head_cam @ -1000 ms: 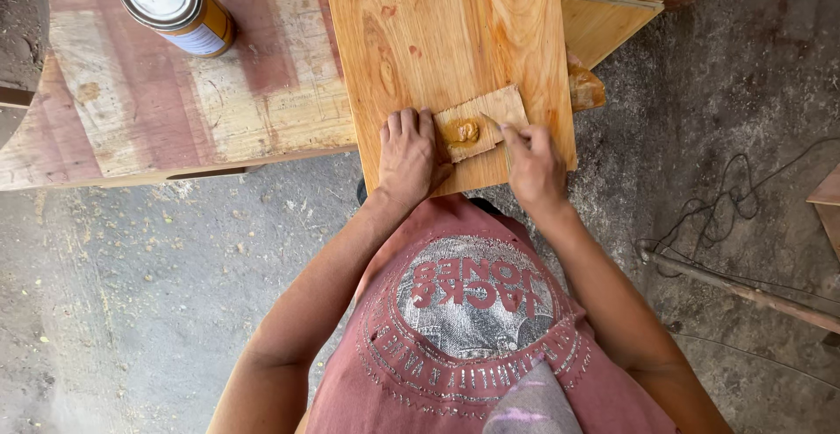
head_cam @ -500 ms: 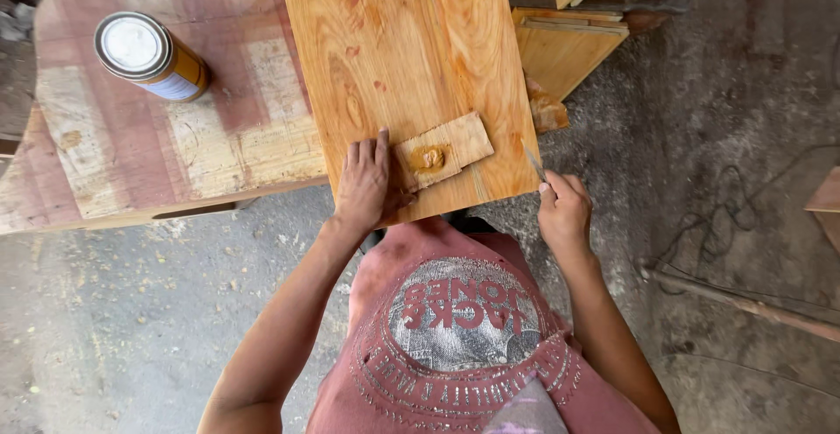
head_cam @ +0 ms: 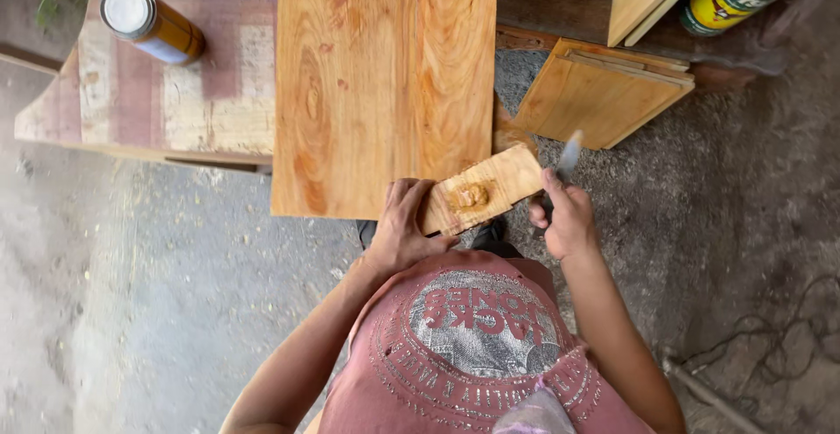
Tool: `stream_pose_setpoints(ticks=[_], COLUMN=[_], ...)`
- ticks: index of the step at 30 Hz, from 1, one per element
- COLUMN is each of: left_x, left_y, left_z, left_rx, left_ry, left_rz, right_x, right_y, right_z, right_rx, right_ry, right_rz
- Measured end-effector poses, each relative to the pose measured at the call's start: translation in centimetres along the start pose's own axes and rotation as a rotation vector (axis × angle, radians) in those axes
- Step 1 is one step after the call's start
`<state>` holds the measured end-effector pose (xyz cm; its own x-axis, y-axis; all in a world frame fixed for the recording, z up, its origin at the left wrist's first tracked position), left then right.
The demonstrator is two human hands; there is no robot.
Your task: The person spreads a reddish wood stain or filler onto small wooden boards using a flat knife-like tool, scooping material from an open can. They work panel by panel, repositioning the boards on a workbench and applying the coating across the wood surfaces.
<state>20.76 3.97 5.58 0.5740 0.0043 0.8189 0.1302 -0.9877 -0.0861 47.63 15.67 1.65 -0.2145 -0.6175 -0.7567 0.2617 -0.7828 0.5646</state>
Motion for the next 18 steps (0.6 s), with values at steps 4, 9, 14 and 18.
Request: stream_pose_setpoints(ticks=[4, 9, 14, 18], left_x=[4.2, 7.0, 7.6, 7.3], left_y=[-0.6, -2.9, -6.3, -6.8], left_z=[3.0, 3.0, 2.7, 3.0], left_rx=[0.032, 0.119, 0.235, 0.330], left_ry=[-0.014, -0.034, -0.082, -0.023], left_rz=[-0.031, -0.007, 0.130, 0.018], right_x=[-4.2, -8.3, -11.0, -16.4], right_y=[-0.7, -1.3, -3.0, -6.4], right_z=[-3.6, -4.7, -5.0, -7.1], right_rx=[-0.069, -0.143, -0.129, 0.018], right_ry=[0.034, 0.124, -0.003, -0.087], right_rz=[0.048, 0.065, -0.104, -0.274])
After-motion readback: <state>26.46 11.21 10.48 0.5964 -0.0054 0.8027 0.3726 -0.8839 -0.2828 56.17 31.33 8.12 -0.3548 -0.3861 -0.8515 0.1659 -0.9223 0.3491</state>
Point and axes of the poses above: each hand's wrist, its own y-axis away from the middle knuckle, its own z-axis out of the palm, x = y × z, the point moved 1 cm from there along -y, towards the middle knuckle, and after that the axes turned 1 degree about z, right-handed, at the moved point
